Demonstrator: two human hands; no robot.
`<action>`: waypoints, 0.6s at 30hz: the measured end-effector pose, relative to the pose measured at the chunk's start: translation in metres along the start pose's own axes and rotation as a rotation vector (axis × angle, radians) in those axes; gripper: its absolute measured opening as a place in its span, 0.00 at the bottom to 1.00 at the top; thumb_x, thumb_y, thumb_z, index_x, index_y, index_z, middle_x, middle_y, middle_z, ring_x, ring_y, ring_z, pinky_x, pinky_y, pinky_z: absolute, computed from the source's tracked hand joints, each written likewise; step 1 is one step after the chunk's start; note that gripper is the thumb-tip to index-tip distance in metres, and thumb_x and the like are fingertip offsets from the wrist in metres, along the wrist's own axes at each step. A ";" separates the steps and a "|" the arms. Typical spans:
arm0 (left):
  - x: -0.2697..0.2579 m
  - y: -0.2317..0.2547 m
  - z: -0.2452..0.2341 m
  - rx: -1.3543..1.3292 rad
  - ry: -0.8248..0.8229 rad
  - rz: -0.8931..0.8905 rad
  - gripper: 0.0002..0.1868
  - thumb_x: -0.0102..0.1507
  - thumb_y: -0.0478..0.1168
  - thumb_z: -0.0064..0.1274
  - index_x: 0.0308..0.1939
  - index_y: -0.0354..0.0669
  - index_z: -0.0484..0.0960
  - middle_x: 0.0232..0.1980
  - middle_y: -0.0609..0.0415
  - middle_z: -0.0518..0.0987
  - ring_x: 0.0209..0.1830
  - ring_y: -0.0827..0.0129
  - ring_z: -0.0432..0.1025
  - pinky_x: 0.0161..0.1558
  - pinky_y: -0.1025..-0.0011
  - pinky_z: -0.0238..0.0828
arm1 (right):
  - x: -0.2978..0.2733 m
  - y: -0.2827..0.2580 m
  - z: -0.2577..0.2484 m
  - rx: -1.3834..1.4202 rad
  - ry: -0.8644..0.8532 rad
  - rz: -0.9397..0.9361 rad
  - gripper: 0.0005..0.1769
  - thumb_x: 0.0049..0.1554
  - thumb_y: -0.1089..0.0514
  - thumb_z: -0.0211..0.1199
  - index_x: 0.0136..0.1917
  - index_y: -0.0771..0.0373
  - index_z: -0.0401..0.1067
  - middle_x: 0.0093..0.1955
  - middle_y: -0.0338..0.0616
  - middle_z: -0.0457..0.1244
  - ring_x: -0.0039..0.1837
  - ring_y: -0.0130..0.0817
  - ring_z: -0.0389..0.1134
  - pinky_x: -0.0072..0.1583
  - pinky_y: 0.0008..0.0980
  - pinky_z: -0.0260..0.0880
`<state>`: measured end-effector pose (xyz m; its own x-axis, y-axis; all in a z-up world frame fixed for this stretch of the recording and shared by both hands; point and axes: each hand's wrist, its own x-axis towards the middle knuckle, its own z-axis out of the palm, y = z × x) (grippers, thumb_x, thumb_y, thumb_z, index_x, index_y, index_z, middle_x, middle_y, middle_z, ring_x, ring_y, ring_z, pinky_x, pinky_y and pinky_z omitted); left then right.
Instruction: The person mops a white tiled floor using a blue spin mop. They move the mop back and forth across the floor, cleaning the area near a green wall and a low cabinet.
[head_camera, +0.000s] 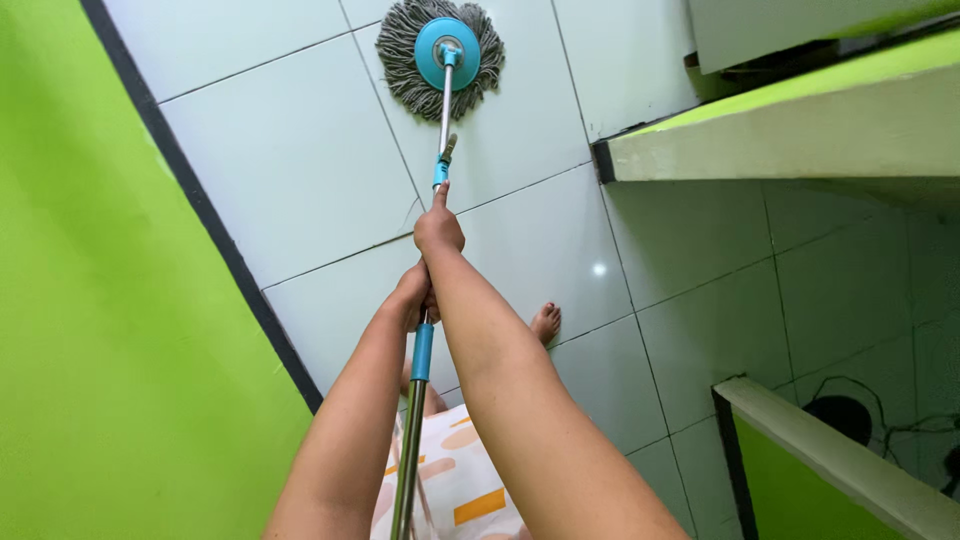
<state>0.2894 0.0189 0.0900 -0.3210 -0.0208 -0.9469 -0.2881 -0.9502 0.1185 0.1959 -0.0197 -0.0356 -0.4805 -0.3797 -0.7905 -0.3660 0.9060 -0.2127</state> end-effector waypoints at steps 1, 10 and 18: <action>0.005 0.003 0.012 0.031 -0.008 -0.019 0.31 0.69 0.69 0.31 0.21 0.55 0.58 0.15 0.68 0.54 0.12 0.78 0.45 0.18 0.74 0.39 | 0.007 0.010 -0.012 0.024 0.001 0.030 0.50 0.61 0.56 0.49 0.85 0.37 0.22 0.54 0.48 0.69 0.52 0.42 0.73 0.51 0.45 0.75; 0.047 0.017 0.122 0.233 0.004 -0.120 0.31 0.70 0.68 0.29 0.20 0.55 0.56 0.15 0.67 0.55 0.13 0.79 0.46 0.18 0.76 0.41 | 0.046 0.091 -0.106 0.153 0.048 0.205 0.47 0.64 0.57 0.46 0.86 0.40 0.22 0.53 0.48 0.69 0.51 0.44 0.74 0.50 0.46 0.75; 0.062 0.040 0.196 0.366 -0.006 -0.095 0.28 0.70 0.62 0.32 0.21 0.52 0.60 0.15 0.63 0.57 0.11 0.75 0.47 0.18 0.72 0.40 | 0.086 0.140 -0.156 0.238 0.149 0.265 0.47 0.63 0.55 0.47 0.85 0.41 0.25 0.55 0.49 0.69 0.53 0.46 0.74 0.53 0.48 0.75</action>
<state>0.0812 0.0409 0.0945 -0.2822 0.0649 -0.9572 -0.6196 -0.7741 0.1301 -0.0207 0.0452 -0.0437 -0.6505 -0.1337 -0.7477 -0.0265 0.9878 -0.1535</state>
